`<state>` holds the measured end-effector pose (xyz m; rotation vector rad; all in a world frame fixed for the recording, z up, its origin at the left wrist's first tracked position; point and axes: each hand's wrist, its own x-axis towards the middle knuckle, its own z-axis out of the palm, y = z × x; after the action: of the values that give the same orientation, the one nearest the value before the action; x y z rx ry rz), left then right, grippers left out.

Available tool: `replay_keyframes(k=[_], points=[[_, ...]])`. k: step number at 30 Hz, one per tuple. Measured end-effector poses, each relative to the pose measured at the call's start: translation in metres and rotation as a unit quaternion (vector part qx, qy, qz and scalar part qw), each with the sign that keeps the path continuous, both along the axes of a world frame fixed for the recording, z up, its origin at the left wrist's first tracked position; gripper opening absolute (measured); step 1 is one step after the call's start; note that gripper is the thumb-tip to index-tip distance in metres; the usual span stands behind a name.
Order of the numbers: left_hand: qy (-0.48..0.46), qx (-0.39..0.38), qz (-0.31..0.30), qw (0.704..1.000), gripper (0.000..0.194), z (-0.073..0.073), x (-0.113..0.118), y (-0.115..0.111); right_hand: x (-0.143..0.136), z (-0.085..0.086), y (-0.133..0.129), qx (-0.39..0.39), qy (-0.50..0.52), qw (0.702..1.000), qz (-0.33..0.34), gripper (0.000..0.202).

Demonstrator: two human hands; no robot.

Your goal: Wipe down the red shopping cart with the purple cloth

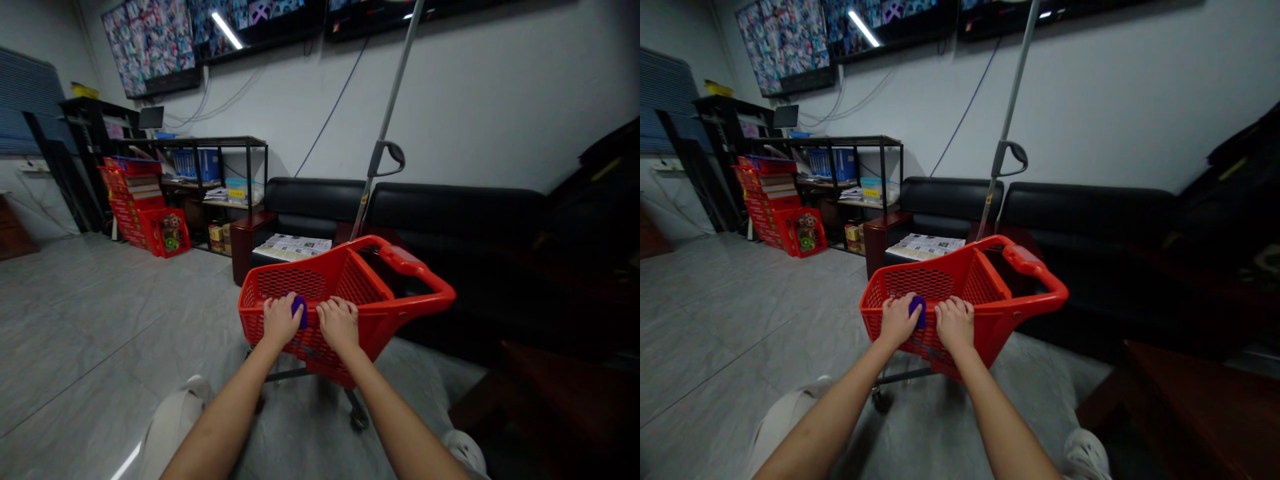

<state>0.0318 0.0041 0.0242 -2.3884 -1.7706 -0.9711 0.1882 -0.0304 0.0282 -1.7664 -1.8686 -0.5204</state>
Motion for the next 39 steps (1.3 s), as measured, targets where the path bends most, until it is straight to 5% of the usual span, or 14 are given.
replay_keyframes(k=[6,14,19,26,30,34,39], points=[[0.004,-0.014,0.04,0.999,0.035,-0.004,-0.042,0.009,-0.007,-0.001,-0.005,0.012,0.01,1.0,0.0,0.032],[-0.033,-0.028,0.052,0.998,0.031,-0.003,-0.057,0.026,0.021,0.017,-0.024,0.064,-0.036,0.997,-0.02,0.027],[-0.05,-0.071,0.116,0.989,0.03,0.009,-0.035,0.021,0.022,0.013,-0.023,0.071,-0.056,0.996,-0.014,0.029],[-0.04,-0.055,-0.031,0.997,0.036,0.015,0.034,-0.005,0.023,0.011,-0.02,0.084,-0.042,0.996,-0.006,0.026],[-0.022,-0.068,-0.067,0.995,0.035,0.016,0.017,0.001,0.027,0.014,-0.022,0.08,-0.036,0.996,-0.002,0.024],[-0.015,-0.082,0.009,0.996,0.034,0.019,-0.012,0.01,0.019,0.014,-0.02,0.081,-0.021,0.996,-0.002,0.024],[-0.009,-0.103,0.031,0.994,0.032,0.025,0.009,0.008,0.011,0.012,-0.016,0.082,-0.016,0.996,-0.006,0.027]])
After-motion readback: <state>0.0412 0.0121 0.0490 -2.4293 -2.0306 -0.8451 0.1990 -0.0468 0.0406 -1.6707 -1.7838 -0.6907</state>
